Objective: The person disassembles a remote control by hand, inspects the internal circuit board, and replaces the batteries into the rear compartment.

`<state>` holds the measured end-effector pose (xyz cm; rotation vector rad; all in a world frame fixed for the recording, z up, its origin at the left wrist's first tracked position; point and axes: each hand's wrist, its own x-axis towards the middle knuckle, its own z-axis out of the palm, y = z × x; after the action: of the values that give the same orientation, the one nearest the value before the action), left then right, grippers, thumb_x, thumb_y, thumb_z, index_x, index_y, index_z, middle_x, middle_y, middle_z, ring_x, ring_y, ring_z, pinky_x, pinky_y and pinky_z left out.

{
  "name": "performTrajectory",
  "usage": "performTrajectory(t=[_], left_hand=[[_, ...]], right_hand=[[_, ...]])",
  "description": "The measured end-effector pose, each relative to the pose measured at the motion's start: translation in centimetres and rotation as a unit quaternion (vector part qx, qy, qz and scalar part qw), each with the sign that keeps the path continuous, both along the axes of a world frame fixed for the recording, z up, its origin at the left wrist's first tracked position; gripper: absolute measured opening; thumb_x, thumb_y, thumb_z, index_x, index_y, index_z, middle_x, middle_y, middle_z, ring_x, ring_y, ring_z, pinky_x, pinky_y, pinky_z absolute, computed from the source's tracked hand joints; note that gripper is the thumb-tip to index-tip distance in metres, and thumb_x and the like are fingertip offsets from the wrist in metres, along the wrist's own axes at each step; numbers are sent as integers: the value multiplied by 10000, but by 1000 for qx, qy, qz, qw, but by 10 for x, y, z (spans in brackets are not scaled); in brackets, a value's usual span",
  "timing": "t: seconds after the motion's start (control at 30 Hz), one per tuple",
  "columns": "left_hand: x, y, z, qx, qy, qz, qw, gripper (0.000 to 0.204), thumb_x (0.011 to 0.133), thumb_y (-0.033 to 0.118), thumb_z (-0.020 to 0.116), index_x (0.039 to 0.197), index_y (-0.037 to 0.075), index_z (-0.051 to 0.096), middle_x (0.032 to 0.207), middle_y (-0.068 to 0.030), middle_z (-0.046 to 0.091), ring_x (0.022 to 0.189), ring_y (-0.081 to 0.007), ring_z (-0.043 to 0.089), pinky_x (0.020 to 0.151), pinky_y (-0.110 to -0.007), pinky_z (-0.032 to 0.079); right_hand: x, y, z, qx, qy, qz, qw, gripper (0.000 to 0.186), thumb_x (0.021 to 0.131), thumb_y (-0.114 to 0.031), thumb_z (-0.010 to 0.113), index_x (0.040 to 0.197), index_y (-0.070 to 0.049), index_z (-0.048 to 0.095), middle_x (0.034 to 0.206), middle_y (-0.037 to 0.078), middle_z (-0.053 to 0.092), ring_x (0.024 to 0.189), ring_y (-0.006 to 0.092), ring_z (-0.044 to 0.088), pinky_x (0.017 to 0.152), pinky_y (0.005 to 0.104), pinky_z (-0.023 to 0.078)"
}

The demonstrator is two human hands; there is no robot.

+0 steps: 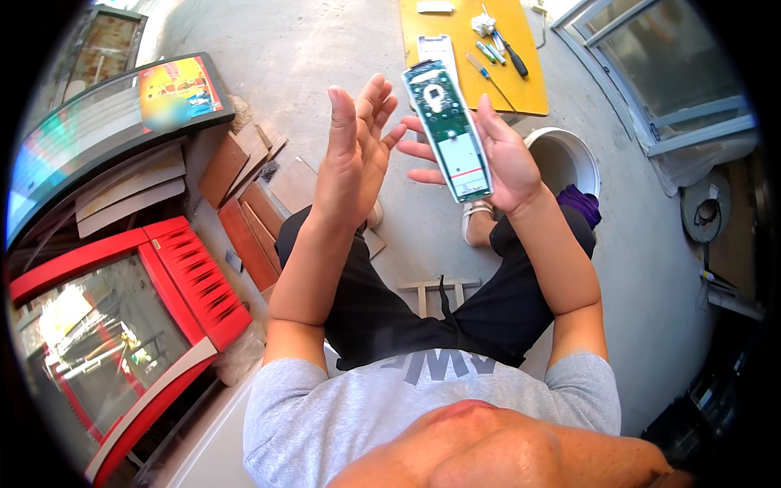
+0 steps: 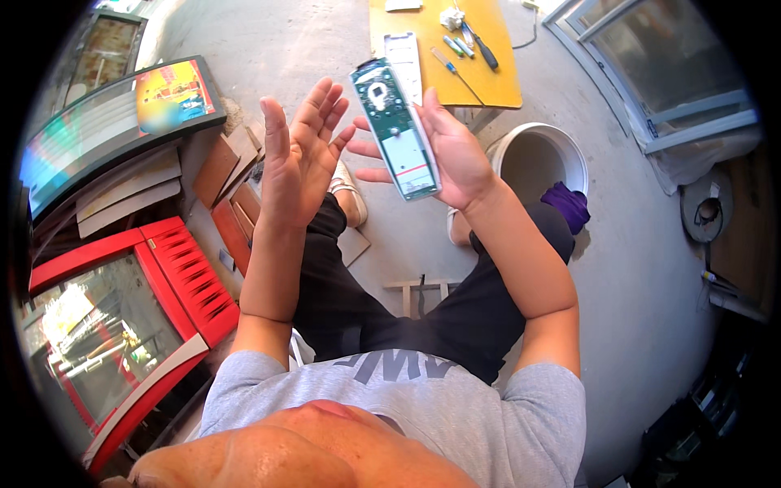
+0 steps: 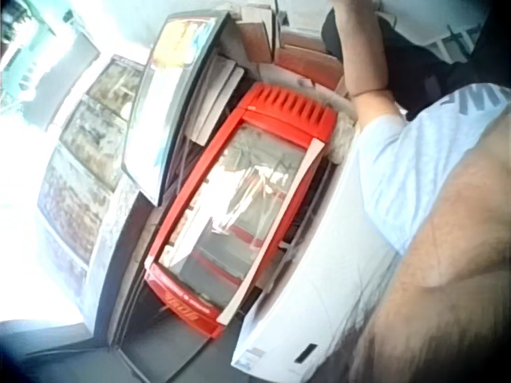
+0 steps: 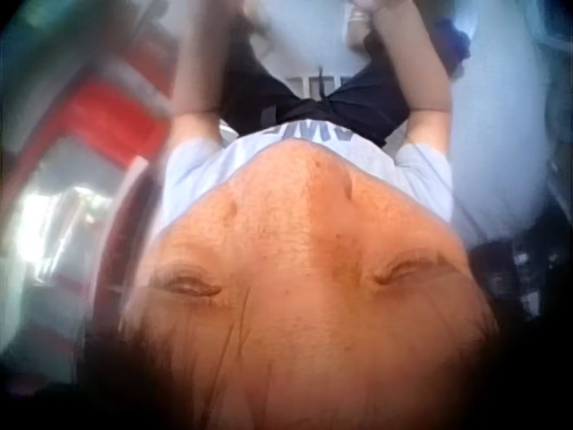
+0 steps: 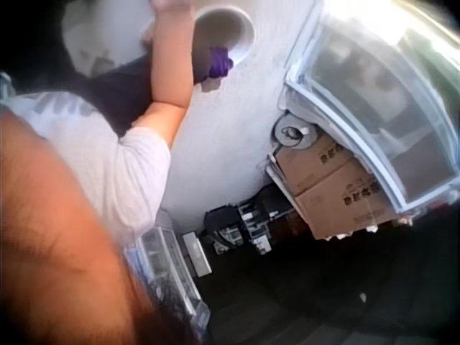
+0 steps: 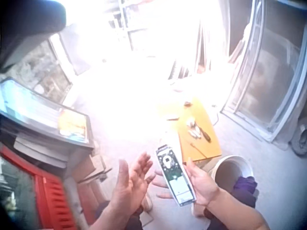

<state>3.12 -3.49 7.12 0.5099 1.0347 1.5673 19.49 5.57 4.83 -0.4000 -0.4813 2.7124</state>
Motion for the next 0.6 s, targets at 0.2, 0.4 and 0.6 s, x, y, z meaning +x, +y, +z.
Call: performTrajectory(t=[0.2,0.4,0.6], left_hand=[[-15,-14,1,195,-351,-222,888,863,657,883,531,1076,128,538,918,34,504,882,-132,481,852,-308,385],[9,-28,15,302,-341,-265,850,891,520,947,436,870,130,487,759,35,464,701,-115,452,702,-276,390],[0,-23,7,332,-354,-284,827,659,790,800,391,683,162,516,612,66,463,544,-96,422,611,-260,356]], right_hand=[[26,26,22,31,76,-106,991,674,1040,-511,205,1529,-47,199,1515,238,326,1296,339,491,951,504,532],[54,47,26,89,78,-191,975,588,1055,-441,224,1541,-111,187,1551,223,257,1310,346,483,957,510,531],[54,52,22,73,95,-181,976,594,1055,-438,239,1540,-100,189,1568,219,221,1340,349,450,1009,525,488]])
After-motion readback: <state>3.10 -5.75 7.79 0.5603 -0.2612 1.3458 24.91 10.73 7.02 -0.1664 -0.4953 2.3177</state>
